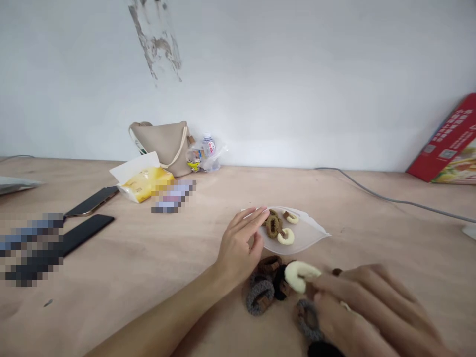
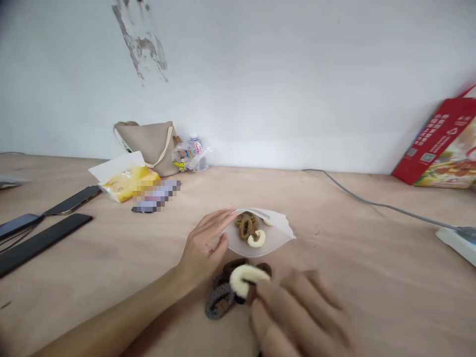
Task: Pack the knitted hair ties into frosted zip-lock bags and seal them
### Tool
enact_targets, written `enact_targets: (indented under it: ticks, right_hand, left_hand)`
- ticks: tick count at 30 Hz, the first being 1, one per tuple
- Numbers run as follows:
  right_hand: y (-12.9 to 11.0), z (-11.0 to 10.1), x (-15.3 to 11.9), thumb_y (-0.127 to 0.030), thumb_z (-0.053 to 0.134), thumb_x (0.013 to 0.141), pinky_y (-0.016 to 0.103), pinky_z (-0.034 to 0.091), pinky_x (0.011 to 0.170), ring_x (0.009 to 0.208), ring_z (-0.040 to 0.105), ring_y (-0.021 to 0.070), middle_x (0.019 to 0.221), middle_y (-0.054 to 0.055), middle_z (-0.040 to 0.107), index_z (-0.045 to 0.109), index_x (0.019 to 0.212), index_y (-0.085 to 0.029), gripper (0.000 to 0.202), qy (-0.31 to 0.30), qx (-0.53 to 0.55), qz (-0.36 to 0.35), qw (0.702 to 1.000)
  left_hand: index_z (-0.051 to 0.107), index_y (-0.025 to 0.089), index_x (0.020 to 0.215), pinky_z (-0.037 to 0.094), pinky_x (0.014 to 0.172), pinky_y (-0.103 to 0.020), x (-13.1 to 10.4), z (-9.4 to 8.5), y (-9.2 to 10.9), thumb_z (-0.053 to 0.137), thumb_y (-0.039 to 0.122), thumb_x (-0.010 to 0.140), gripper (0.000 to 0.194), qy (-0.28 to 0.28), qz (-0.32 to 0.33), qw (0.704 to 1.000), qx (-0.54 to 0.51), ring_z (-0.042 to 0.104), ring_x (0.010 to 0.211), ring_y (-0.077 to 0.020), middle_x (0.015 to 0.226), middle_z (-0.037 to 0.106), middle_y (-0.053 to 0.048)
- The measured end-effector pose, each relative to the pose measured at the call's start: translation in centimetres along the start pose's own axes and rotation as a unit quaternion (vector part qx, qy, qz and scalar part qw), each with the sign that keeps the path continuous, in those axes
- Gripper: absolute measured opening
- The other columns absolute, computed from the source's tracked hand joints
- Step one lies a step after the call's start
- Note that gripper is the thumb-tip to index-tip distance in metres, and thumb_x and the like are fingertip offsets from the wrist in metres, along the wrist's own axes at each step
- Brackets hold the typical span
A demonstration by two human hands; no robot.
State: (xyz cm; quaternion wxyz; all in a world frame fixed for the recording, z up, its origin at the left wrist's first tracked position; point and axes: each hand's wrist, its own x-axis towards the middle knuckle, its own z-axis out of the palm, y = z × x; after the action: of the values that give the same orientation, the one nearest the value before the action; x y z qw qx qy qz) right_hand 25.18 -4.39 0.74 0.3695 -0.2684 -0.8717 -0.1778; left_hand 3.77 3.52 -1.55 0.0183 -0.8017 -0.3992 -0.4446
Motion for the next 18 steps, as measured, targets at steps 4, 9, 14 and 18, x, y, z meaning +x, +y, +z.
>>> enact_targets:
  ticks: [4, 9, 14, 18]
  right_hand:
    - [1.2, 1.8, 1.3, -0.007, 0.036, 0.091, 0.037, 0.041, 0.071, 0.077, 0.058, 0.0207, 0.095, 0.008, 0.069, 0.062, 0.092, -0.018, 0.028, -0.006, -0.037, -0.012, 0.999]
    - [4.4, 2.3, -1.3, -0.009, 0.049, 0.087, 0.035, 0.042, 0.075, 0.082, 0.059, 0.0192, 0.096, 0.005, 0.067, 0.061, 0.097, -0.020, 0.019, -0.044, -0.048, 0.054, 0.996]
    - [5.1, -0.5, -5.4, -0.025, 0.049, 0.089, 0.029, 0.048, 0.059, 0.067, 0.061, 0.0167, 0.082, 0.003, 0.066, 0.061, 0.094, -0.023, 0.012, -0.040, -0.037, 0.185, 0.981]
    - [4.8, -2.0, -7.5, -0.031, 0.053, 0.087, 0.021, 0.045, 0.038, 0.064, 0.063, 0.0164, 0.083, 0.003, 0.067, 0.063, 0.097, -0.026, 0.015, -0.135, 0.017, 0.242, 0.961]
  left_hand:
    - [0.061, 0.016, 0.119, 0.049, 0.099, -0.038, 0.1, -0.1, 0.0, 0.042, 0.004, 0.081, 0.044, 0.009, 0.007, 1.000, 0.001, 0.056, 0.115, -0.0197, 0.119, 0.066, -0.007]
    - [0.061, 0.015, 0.119, 0.048, 0.099, -0.038, 0.1, -0.2, 0.0, 0.042, 0.004, 0.082, 0.043, 0.001, 0.010, 1.000, 0.004, 0.056, 0.115, -0.0197, 0.119, 0.066, -0.007]
    - [0.062, 0.012, 0.117, 0.048, 0.100, -0.039, 0.1, -0.1, 0.1, 0.042, 0.003, 0.081, 0.042, -0.008, 0.005, 1.000, -0.004, 0.056, 0.116, -0.0211, 0.120, 0.066, -0.009]
    - [0.061, 0.011, 0.118, 0.048, 0.100, -0.038, 0.1, 0.0, 0.1, 0.042, 0.004, 0.081, 0.042, -0.012, 0.007, 1.000, -0.005, 0.055, 0.116, -0.0209, 0.120, 0.065, -0.009]
